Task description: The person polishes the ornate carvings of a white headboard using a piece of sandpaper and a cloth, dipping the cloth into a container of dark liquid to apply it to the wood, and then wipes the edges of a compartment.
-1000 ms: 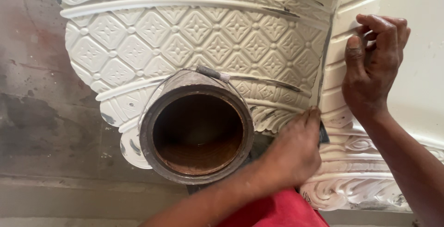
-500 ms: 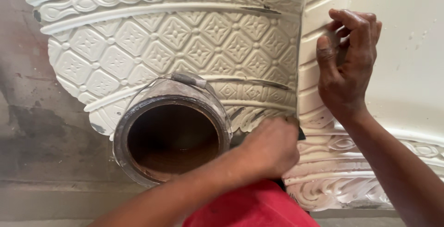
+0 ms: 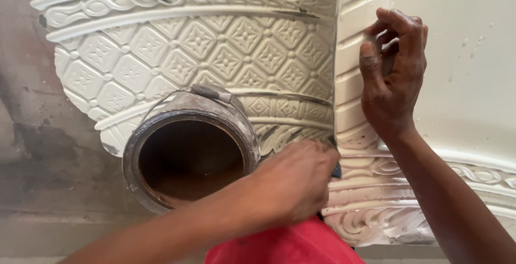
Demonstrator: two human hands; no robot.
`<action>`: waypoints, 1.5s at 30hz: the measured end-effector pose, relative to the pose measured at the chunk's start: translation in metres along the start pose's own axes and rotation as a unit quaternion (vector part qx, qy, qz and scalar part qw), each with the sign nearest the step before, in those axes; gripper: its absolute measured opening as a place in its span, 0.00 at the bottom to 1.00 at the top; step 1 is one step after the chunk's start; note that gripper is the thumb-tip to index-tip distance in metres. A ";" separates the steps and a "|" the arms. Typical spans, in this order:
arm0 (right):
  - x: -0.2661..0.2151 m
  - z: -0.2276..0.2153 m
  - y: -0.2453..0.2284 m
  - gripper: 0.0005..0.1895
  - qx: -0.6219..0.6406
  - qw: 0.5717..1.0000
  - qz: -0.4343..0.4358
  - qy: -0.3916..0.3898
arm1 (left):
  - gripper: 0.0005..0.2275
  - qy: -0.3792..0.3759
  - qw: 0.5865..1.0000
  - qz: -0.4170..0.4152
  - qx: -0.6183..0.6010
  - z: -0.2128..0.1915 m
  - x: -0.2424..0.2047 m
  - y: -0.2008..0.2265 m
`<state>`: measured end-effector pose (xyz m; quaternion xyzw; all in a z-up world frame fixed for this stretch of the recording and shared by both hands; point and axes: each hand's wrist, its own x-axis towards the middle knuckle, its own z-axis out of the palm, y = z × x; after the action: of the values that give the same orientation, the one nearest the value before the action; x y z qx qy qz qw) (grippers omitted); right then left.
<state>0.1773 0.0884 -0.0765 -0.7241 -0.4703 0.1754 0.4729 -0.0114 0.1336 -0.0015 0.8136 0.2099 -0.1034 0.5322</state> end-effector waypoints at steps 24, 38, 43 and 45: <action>0.026 -0.036 -0.065 0.28 -0.521 0.694 -0.290 -0.402 | 0.39 0.462 0.880 0.082 -0.077 0.146 -0.010 -0.060; 0.059 -0.014 -0.048 0.41 -0.730 0.406 -0.355 -0.420 | 0.58 0.290 0.938 0.053 -0.181 0.151 0.041 -0.119; -0.025 -0.028 -0.061 0.30 -0.668 0.282 -0.436 -0.533 | 0.58 0.339 0.911 0.085 -0.218 0.156 0.035 -0.113; -0.012 -0.034 -0.052 0.40 -0.569 0.472 -0.415 -0.530 | 0.58 0.345 0.905 0.094 -0.228 0.153 0.032 -0.110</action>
<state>0.1681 0.0662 -0.0185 -0.3226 -0.8732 0.0030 -0.3653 -0.0236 0.0396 -0.1678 0.6708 0.3208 0.2855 0.6046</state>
